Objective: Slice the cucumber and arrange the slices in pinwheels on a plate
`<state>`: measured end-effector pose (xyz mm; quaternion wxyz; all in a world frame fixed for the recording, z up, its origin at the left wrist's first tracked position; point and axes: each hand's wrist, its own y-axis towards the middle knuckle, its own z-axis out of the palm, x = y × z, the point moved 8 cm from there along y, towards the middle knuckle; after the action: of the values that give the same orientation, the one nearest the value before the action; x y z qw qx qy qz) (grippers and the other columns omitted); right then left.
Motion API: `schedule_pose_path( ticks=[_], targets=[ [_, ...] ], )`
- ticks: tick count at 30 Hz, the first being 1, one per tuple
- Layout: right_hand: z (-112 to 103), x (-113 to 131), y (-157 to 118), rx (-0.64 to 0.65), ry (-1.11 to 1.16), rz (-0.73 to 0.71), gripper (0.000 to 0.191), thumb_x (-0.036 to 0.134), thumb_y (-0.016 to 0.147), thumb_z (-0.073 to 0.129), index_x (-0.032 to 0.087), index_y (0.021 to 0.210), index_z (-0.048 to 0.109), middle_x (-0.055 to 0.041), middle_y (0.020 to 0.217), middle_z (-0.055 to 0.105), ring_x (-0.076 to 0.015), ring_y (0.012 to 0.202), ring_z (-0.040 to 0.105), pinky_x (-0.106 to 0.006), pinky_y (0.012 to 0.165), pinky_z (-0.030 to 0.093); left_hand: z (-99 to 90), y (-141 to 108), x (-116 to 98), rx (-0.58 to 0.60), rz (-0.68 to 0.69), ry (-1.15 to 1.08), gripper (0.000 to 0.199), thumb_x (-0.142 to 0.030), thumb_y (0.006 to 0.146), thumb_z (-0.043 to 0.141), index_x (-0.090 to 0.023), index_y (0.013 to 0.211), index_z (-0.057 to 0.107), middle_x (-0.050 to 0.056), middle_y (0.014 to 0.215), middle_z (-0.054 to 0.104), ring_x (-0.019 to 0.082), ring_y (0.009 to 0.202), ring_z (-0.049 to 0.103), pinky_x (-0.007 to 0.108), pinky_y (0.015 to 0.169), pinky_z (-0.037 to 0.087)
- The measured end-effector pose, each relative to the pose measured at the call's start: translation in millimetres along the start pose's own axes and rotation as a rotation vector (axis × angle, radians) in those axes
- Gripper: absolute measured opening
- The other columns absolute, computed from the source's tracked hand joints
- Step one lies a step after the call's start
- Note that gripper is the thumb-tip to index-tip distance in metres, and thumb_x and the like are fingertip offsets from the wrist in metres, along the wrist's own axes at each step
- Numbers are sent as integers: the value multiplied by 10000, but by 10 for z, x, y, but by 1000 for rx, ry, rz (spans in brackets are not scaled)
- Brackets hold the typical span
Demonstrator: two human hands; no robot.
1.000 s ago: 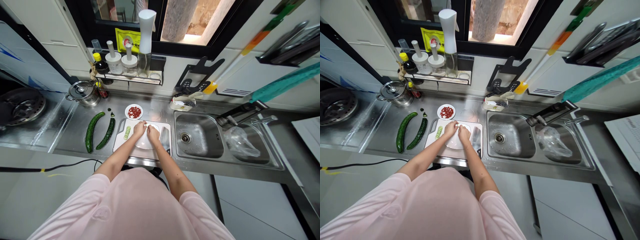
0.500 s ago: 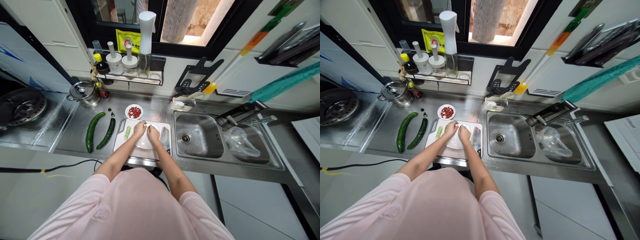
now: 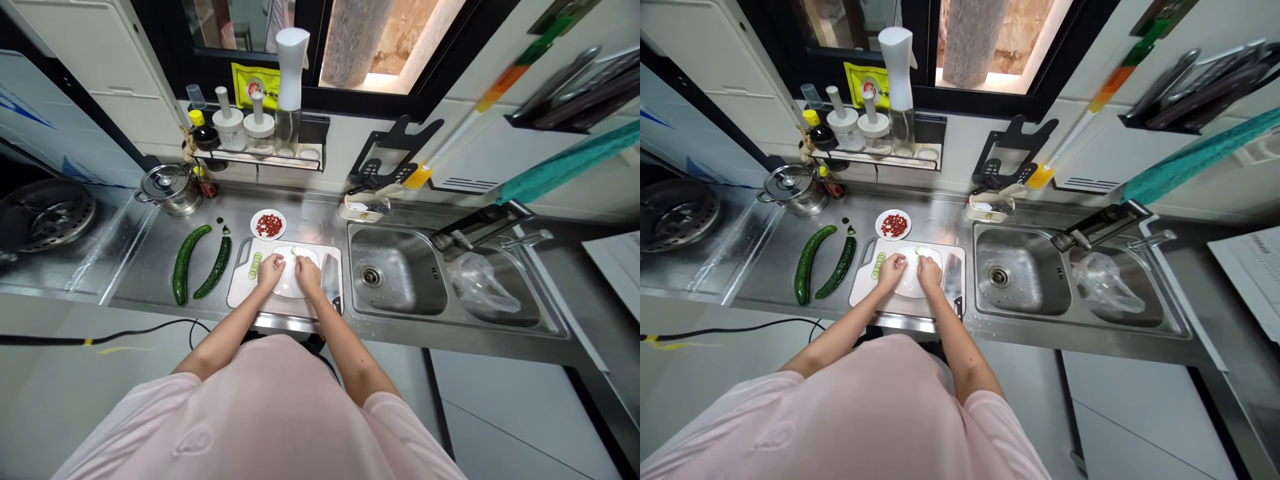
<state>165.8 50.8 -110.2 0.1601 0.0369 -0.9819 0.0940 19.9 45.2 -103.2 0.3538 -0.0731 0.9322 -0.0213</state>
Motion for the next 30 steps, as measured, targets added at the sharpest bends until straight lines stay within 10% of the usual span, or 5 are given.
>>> schedule_pose_path(
  ticks=[16, 30],
  targets=[
    [83, 89, 47, 66, -153, -14, 396, 318, 982, 262, 279, 1328, 449, -90, 1066, 563, -188, 925, 556, -290, 772, 397, 229, 28, -286, 221, 278, 481, 483, -175, 893, 376, -363, 1336, 426, 82, 1180, 480, 222, 1079, 442, 313, 832, 426],
    [82, 58, 53, 80, -145, -16, 402, 321, 978, 271, 311, 1344, 437, -80, 1066, 567, -183, 915, 565, -284, 765, 404, 234, 111, -320, 300, 461, 433, 481, -126, 884, 348, -316, 1309, 465, 24, 1451, 373, 231, 1243, 340, 391, 976, 359]
  ],
)
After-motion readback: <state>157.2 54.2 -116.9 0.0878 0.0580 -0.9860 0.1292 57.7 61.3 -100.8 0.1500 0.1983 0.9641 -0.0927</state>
